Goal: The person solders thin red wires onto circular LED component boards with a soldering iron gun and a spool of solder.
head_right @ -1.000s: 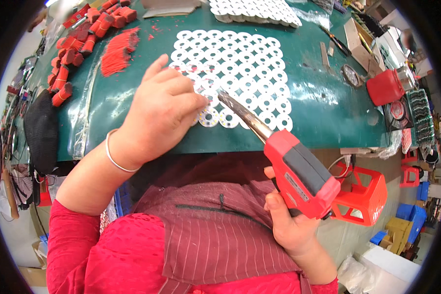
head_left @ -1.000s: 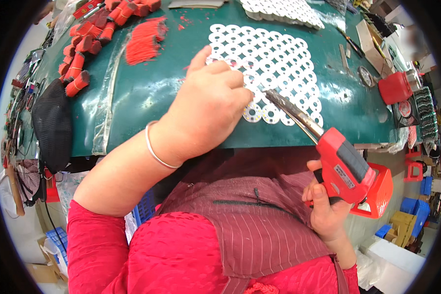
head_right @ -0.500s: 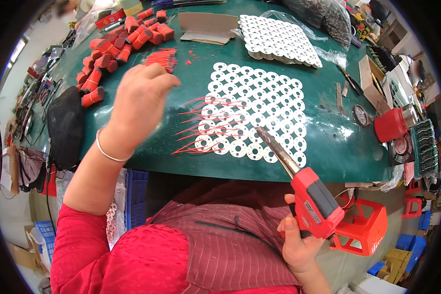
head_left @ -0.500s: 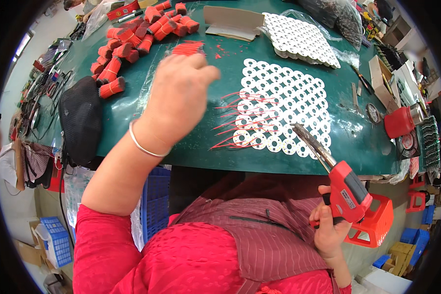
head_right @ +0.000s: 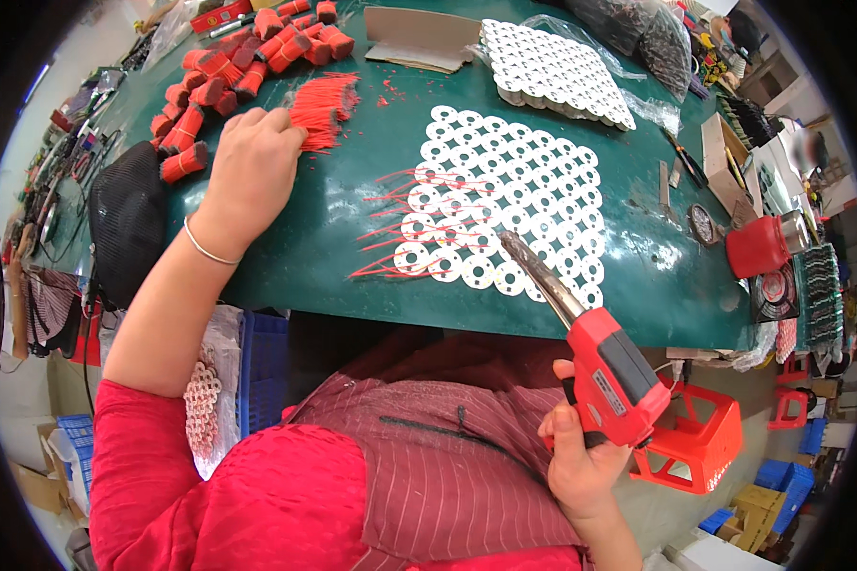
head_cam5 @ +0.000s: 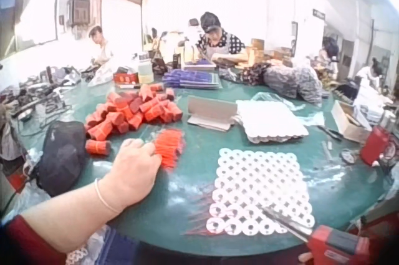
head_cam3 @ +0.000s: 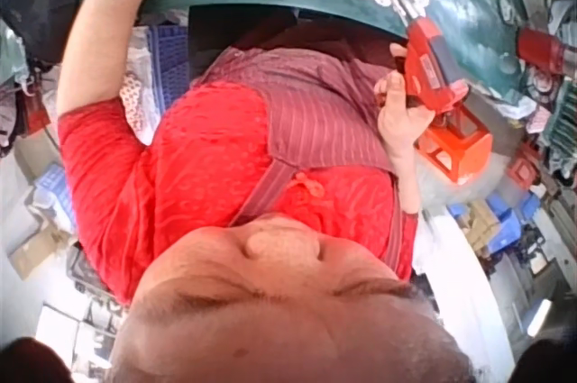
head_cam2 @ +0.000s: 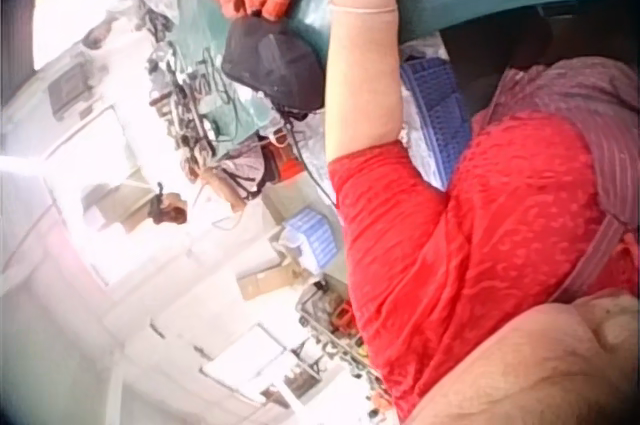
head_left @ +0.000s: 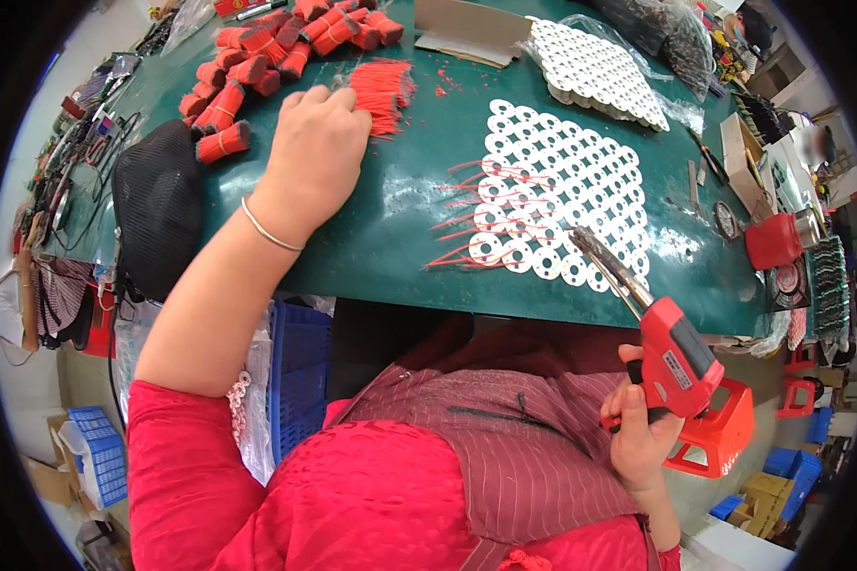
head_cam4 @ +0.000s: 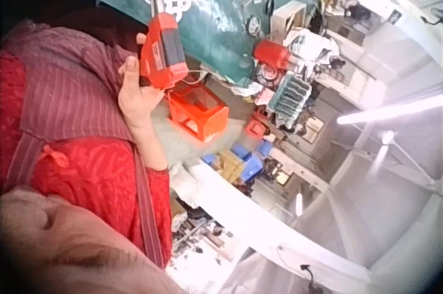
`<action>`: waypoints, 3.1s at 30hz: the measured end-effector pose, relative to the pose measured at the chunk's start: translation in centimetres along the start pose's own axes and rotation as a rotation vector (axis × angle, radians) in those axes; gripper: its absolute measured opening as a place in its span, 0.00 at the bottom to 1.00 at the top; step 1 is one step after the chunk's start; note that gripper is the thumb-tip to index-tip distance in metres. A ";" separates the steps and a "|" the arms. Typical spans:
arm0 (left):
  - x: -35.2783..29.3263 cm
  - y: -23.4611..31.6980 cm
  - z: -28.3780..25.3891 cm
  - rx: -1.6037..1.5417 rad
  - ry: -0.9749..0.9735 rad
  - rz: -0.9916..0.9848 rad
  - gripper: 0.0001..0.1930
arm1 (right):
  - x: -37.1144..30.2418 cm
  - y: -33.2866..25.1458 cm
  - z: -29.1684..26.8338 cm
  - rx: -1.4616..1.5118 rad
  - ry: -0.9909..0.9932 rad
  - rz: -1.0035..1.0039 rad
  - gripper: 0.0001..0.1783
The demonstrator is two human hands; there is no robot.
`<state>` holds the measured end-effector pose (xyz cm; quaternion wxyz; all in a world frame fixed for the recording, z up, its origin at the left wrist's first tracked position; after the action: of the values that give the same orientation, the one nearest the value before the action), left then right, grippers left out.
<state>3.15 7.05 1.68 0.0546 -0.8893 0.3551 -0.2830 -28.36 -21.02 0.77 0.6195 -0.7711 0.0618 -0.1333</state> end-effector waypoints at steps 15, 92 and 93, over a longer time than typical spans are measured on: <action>0.9 -0.3 1.4 -0.036 0.093 0.052 0.01 | 0.0 -1.3 0.4 -0.035 0.029 0.000 0.19; -0.9 14.1 -4.7 -0.579 0.115 0.249 0.10 | -1.0 -0.8 -0.6 0.128 -0.033 0.027 0.21; -0.9 14.1 -4.7 -0.580 0.114 0.248 0.10 | -1.0 -0.8 -0.6 0.115 -0.027 0.030 0.20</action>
<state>-8.40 -2.30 0.99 -0.1870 -0.8004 0.5292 -0.2108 -29.54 -21.17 1.56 0.6656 -0.7349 0.0574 -0.1168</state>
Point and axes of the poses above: each hand's wrist, its own x-axis towards the middle knuckle, its own z-axis out of the palm, y = z × x, the point moved 2 cm from there along x, towards the middle knuckle, and after that the axes turned 7 degrees about -y, right-handed, at the moved point
